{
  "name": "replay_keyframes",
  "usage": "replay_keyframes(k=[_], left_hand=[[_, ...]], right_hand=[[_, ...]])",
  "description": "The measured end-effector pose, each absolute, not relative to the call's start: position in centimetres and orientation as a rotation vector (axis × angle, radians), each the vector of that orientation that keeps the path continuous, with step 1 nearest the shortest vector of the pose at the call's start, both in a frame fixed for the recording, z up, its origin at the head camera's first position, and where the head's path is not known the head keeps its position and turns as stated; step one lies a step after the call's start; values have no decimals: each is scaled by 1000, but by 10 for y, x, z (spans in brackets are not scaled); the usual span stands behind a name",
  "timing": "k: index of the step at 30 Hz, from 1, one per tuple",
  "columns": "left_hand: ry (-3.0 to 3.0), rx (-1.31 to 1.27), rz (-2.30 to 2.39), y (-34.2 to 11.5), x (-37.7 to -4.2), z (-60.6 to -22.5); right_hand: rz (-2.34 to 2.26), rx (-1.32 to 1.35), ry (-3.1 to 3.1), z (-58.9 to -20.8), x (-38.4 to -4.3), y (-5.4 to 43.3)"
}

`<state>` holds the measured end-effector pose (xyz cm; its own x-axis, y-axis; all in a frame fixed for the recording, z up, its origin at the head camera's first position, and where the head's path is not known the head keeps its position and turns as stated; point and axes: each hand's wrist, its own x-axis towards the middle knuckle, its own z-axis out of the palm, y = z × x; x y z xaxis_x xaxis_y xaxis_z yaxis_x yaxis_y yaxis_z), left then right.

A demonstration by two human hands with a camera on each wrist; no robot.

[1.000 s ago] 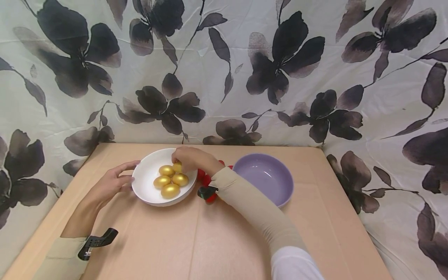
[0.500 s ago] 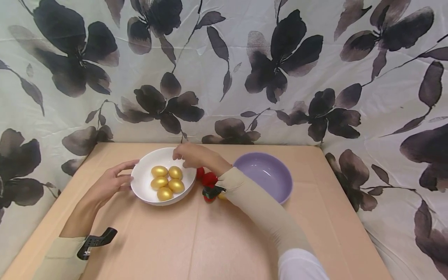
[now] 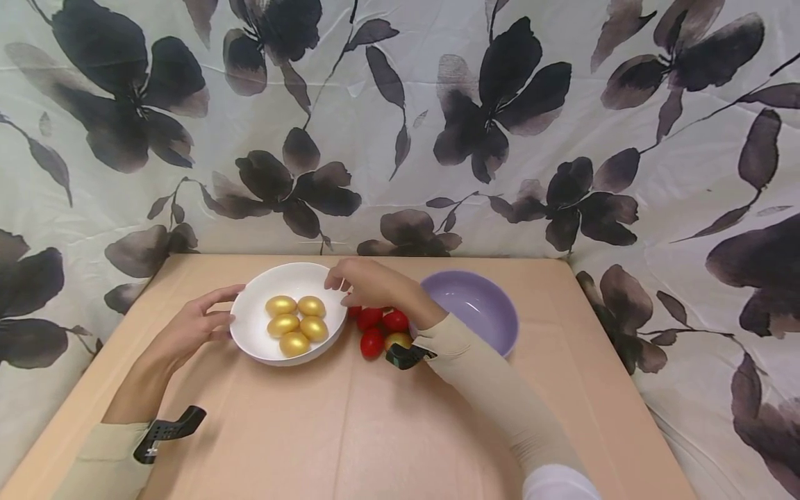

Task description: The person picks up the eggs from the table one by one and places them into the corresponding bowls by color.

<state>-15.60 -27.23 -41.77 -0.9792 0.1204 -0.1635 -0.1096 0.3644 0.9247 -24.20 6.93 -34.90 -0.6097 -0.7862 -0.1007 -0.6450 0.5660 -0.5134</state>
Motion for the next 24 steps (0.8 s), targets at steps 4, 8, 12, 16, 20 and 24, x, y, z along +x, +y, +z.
replay_keyframes(k=[4, 8, 12, 16, 20, 24], left_hand=[[2424, 8, 1667, -273, -156, -418], [2419, 11, 1672, -274, -157, -420], [2419, 15, 1673, -274, -157, -421], [2425, 17, 1670, -275, -157, -421], [2426, 14, 1669, -275, -156, -420], [2425, 12, 1669, -274, -156, -420]], right_hand=[[-644, -1134, 2468, -350, -237, 78], [-639, -1090, 2488, -351, -230, 86], [-636, -1082, 2514, -354, -222, 95], [-662, -1077, 2506, -359, -215, 103], [-700, -1028, 2487, -365, -209, 110], [-689, -999, 2485, -371, -202, 116]])
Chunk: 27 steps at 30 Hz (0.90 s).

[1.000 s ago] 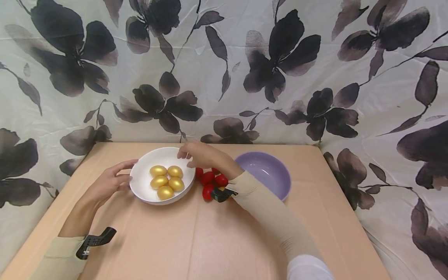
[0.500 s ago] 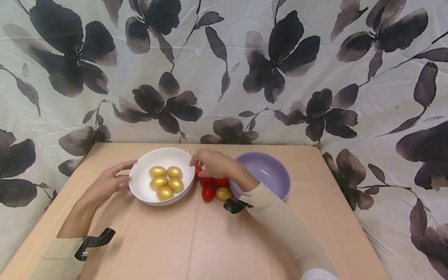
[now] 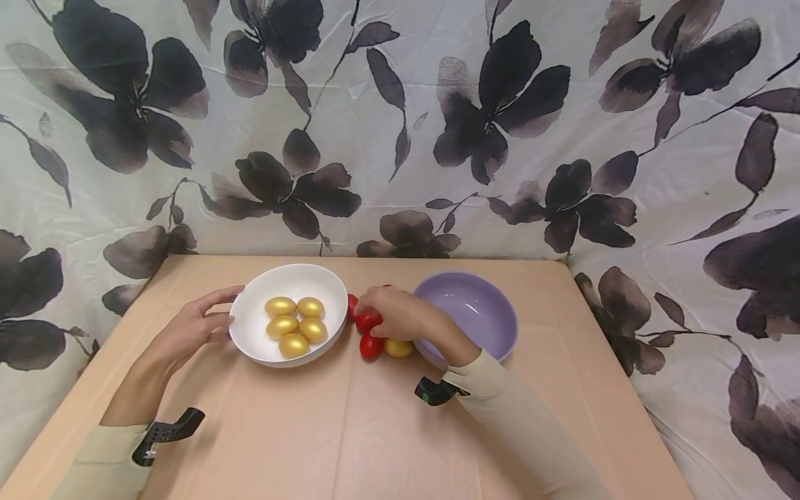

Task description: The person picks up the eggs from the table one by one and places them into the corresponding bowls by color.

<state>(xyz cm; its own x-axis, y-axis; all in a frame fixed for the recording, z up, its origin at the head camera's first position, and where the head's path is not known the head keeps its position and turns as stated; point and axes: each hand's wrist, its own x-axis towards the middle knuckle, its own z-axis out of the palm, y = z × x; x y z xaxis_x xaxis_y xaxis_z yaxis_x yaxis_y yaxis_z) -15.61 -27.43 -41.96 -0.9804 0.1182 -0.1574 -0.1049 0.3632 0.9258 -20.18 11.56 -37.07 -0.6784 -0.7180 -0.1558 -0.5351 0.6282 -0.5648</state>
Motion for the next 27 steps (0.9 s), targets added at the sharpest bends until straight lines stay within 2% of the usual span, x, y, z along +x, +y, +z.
replay_keyframes(k=[13, 27], left_hand=[[2414, 9, 1673, -274, -156, -420], [2417, 8, 1677, -273, -157, -419]], right_hand=[[-672, -918, 2500, -396, -186, 123], [-557, -929, 2574, -398, -180, 120]])
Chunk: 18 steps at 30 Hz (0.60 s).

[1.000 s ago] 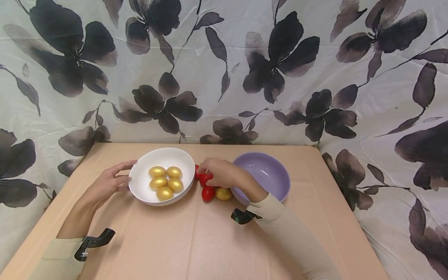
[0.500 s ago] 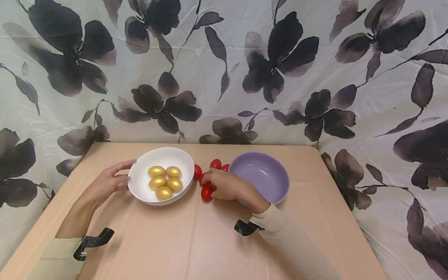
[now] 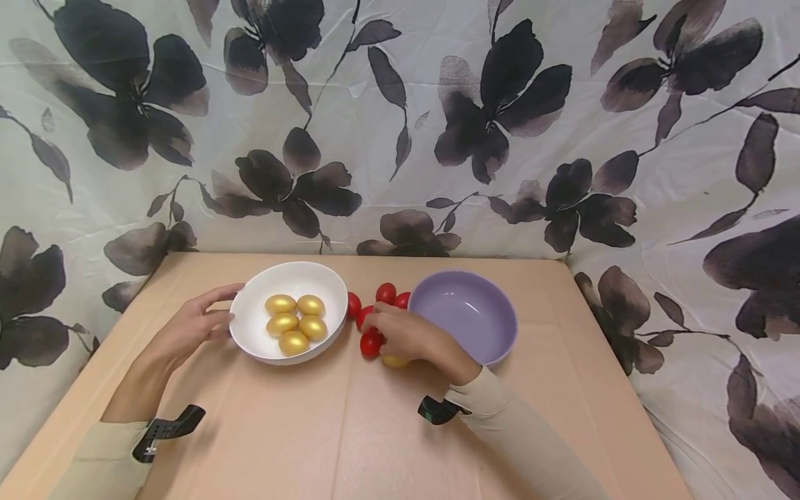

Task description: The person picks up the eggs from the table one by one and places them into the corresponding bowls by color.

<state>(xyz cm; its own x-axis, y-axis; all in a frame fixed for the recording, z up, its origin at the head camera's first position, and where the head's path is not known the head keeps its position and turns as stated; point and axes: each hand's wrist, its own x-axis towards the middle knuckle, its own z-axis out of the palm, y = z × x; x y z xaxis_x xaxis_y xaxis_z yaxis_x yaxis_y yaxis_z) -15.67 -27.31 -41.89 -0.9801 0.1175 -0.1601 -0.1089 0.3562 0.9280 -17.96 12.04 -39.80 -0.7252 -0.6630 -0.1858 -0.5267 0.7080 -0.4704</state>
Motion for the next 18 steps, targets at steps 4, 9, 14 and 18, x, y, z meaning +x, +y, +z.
replay_keyframes(k=[4, 9, 14, 18], left_hand=[[2406, 12, 1693, -272, -157, -419], [2397, 8, 1699, -272, -157, -419], [2399, 4, 1697, -273, -157, -419], [2396, 3, 1699, -273, -157, -421]], right_hand=[[-476, -901, 2604, -397, -173, 121], [-355, -875, 2629, -397, -159, 123], [-273, -877, 2568, -397, -150, 126], [-239, -881, 2510, -399, -146, 128]])
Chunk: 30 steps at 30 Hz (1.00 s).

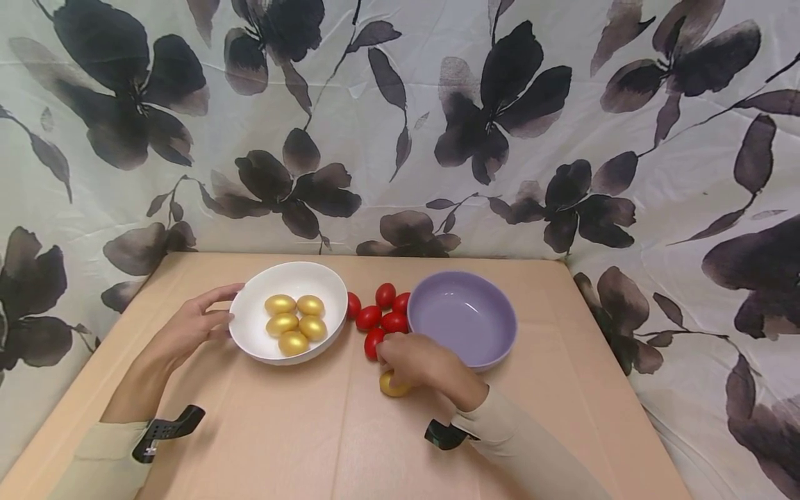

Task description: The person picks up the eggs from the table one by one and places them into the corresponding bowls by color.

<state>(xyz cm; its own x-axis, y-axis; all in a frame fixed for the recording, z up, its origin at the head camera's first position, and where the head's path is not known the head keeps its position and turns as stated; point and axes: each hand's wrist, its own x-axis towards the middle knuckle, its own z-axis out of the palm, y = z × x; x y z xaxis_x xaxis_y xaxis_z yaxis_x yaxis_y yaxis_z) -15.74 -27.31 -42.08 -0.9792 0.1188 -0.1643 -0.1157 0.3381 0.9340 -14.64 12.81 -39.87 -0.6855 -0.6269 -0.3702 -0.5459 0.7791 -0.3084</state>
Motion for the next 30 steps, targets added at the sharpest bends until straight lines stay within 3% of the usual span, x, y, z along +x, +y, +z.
replay_keyframes(k=[13, 30], left_hand=[[2402, 11, 1695, -273, -156, -420], [2399, 14, 1688, -276, -155, -419]], right_hand=[[-205, -979, 2366, -407, -144, 134], [-500, -1093, 2333, -402, -161, 136]])
